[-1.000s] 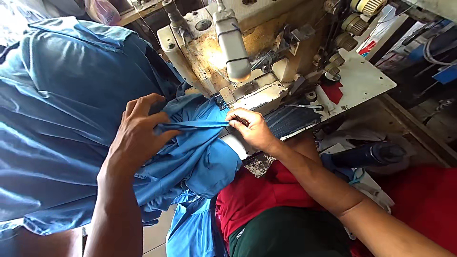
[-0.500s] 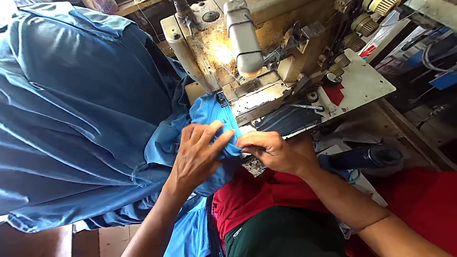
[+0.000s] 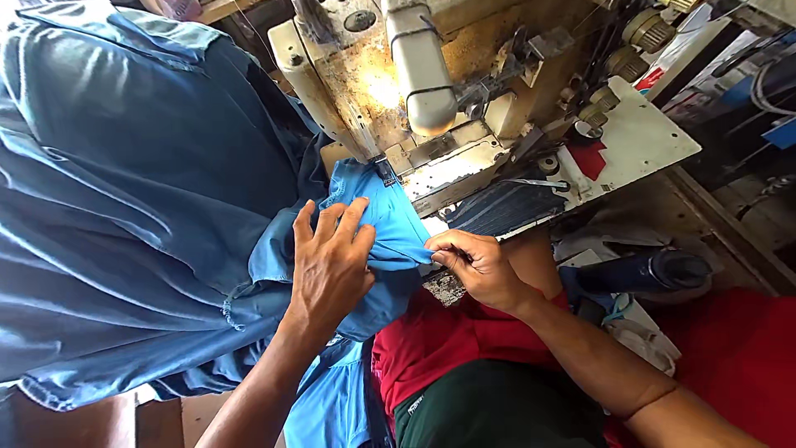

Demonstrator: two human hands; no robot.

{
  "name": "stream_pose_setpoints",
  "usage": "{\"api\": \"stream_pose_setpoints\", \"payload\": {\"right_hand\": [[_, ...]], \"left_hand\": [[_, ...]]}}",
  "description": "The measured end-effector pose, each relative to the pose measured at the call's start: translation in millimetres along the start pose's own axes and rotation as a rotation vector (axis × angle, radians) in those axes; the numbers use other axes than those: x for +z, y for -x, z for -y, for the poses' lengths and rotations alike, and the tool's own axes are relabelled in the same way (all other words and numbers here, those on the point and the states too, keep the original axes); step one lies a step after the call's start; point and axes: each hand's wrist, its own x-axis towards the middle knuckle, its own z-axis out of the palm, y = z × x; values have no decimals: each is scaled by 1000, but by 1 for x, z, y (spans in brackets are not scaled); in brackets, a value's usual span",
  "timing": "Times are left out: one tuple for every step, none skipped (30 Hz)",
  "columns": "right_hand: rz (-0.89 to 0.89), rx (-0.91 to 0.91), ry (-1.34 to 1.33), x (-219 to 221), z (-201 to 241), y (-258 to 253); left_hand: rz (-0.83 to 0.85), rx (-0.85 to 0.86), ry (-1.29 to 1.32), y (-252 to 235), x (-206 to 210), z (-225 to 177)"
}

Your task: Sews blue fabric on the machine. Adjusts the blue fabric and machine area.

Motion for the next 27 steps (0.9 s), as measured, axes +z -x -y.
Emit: {"api": "stream_pose_setpoints", "payload": {"right_hand": [[-9, 13, -1, 1, -2, -4], [-18, 21, 2, 3, -4, -8], [-26, 29, 8, 4, -6, -13], [-31, 36, 14, 5, -8, -19], [-33, 40, 26, 6, -9, -24], [-40, 44, 36, 8, -10, -30], [-45, 46, 41, 10, -10, -35], [-54, 43, 44, 12, -11, -41], [-65, 36, 48, 14, -11, -47], [-73, 27, 51, 16, -10, -52], [-77, 15, 50, 17, -10, -56], [-79, 4, 45, 18, -10, -60], [-80, -4, 39, 19, -10, -63], [-76, -10, 28, 20, -10, -65], [-70, -16, 14, 20, -11, -66], [-62, -20, 2, 20, -12, -67], [-56, -26, -3, 21, -13, -68], [-52, -35, -2, 21, -14, -69], [-49, -43, 0, 21, -15, -70], [-44, -48, 5, 20, -15, -71], [-40, -49, 13, 20, -16, -70], [-40, -51, 27, 19, -16, -69], [-39, -51, 41, 19, -16, -68], [-40, -53, 51, 18, -16, -69], [-40, -61, 51, 18, -16, -71], [-40, -72, 53, 18, -17, -73], [-38, -78, 61, 18, -17, -75]], "left_hand": [[2, 1, -2, -3, 0, 3], [1, 5, -4, -7, -1, 7], [-4, 8, -6, -11, -1, 11], [-8, 10, -8, -15, 0, 15], [-13, 11, -14, -19, 1, 20], [-16, 8, -12, -23, 2, 24], [-23, 7, -12, -27, 4, 29], [-33, 2, -9, -30, 6, 33], [-41, -8, -3, -32, 7, 36], [-49, -20, 8, -33, 8, 37], [-57, -27, 24, -33, 9, 37], [-64, -26, 46, -33, 8, 37], [-66, -13, 81, -32, 6, 35], [-62, 8, 126, -31, 3, 34], [-54, 35, 174, -30, 0, 33], [-44, 60, 219, -30, -4, 33], [-30, 74, 257, -30, -8, 34], [-9, 66, 277, -30, -14, 36], [19, 43, 270, -30, -20, 41], [66, 14, 242, -29, -25, 48], [123, -12, 210, -28, -28, 58], [172, -35, 190, -26, -27, 72], [228, -63, 172, -23, -24, 88], [277, -87, 162, -19, -21, 103], [312, -105, 156, -15, -19, 114], [324, -116, 144, -11, -21, 121], [296, -114, 139, -8, -26, 122]]}}
